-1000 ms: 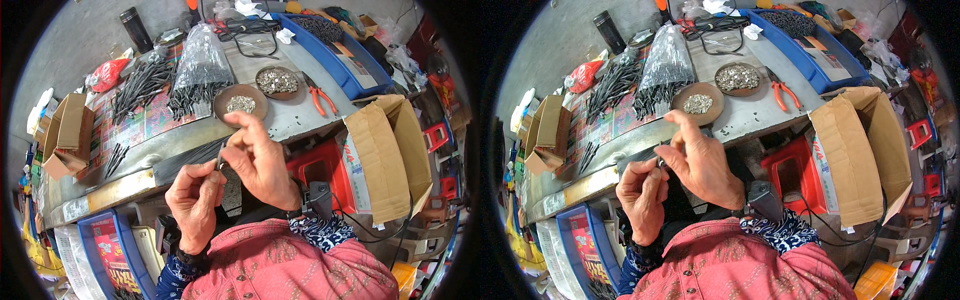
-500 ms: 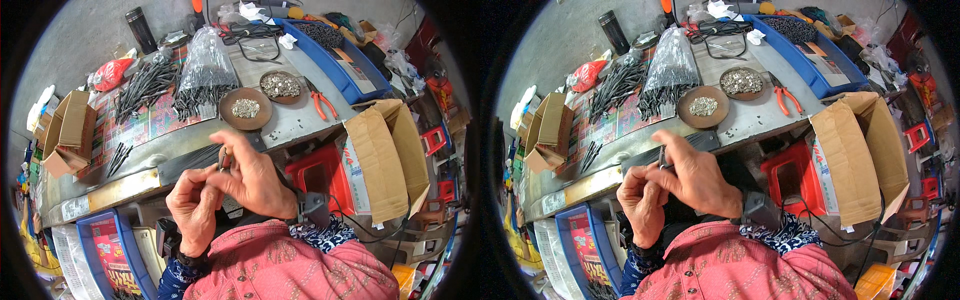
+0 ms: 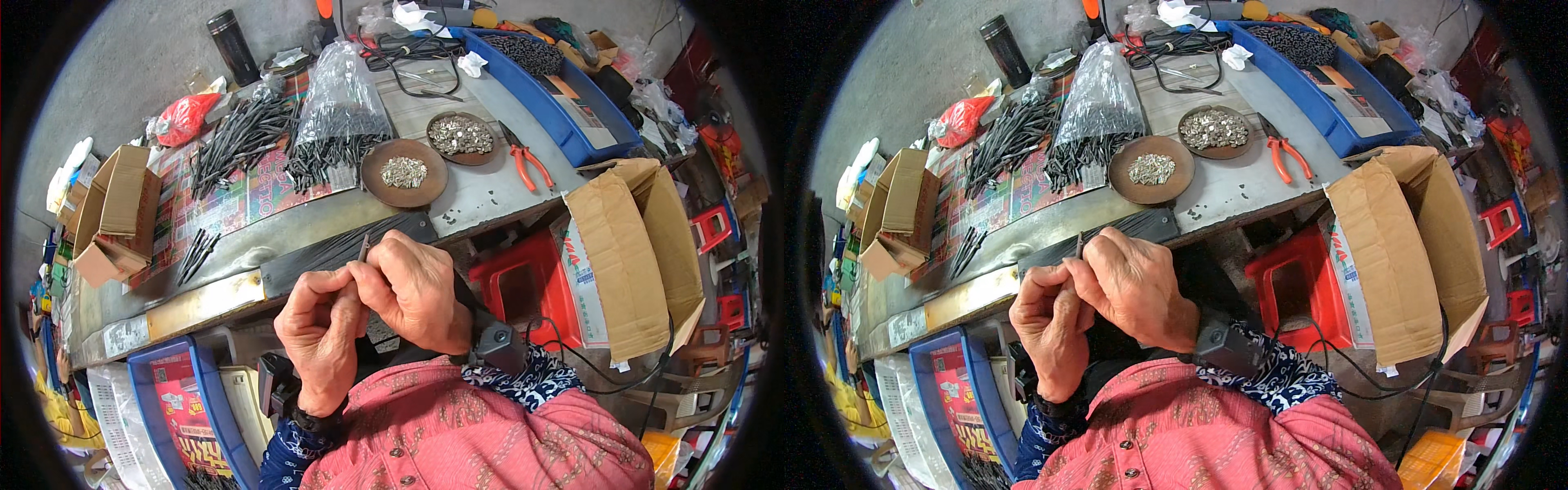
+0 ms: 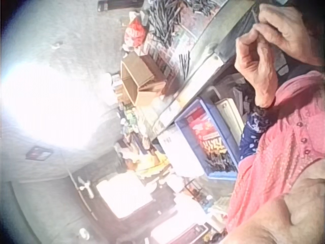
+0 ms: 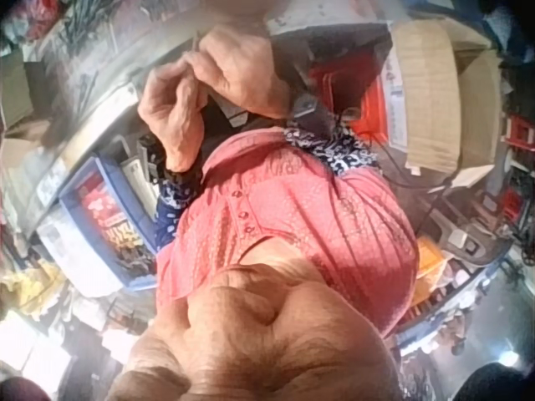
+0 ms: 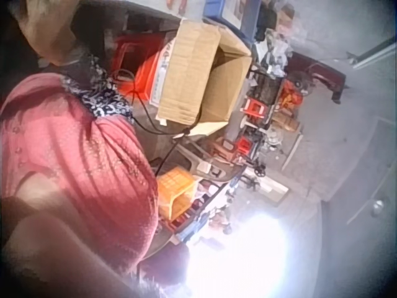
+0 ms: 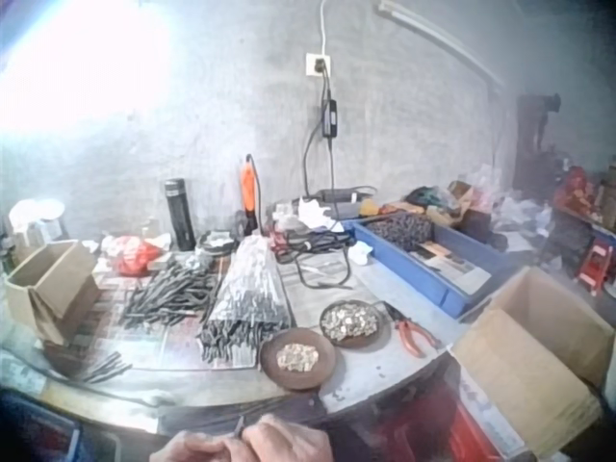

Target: The person repeatedly picks up short black wires and small metal connectors from a workbench, inserts the connectors into the wire ends, and uses pliers to crimp them. The person also briefly handles a small packet of connectors. The assembled components are placed on the table.

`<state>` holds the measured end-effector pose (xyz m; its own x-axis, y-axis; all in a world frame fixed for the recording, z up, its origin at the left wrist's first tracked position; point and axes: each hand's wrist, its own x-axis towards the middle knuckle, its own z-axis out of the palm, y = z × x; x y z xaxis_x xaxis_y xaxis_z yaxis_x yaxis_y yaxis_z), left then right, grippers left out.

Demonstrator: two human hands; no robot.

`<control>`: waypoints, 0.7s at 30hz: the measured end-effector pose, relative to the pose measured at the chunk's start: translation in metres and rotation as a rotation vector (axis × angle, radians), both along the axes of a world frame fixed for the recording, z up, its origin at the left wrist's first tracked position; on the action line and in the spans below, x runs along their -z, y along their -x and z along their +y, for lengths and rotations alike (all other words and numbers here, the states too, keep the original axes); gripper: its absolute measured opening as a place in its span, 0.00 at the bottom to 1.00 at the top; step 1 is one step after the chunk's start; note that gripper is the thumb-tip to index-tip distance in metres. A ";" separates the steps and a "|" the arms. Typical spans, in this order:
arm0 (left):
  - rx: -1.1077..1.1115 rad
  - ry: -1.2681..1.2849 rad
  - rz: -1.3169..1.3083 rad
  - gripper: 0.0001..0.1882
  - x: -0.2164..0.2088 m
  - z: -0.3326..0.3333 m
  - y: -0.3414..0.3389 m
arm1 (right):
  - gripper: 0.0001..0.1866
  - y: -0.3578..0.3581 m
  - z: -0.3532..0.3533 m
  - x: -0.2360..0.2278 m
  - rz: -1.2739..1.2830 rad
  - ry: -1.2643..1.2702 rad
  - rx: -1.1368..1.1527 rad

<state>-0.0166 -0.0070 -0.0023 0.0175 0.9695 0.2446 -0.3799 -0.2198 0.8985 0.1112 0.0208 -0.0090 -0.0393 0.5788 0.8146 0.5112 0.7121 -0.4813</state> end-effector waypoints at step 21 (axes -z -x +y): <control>-0.388 -0.442 1.329 0.09 0.022 0.031 0.088 | 0.13 -0.032 0.039 0.035 0.057 0.259 -0.082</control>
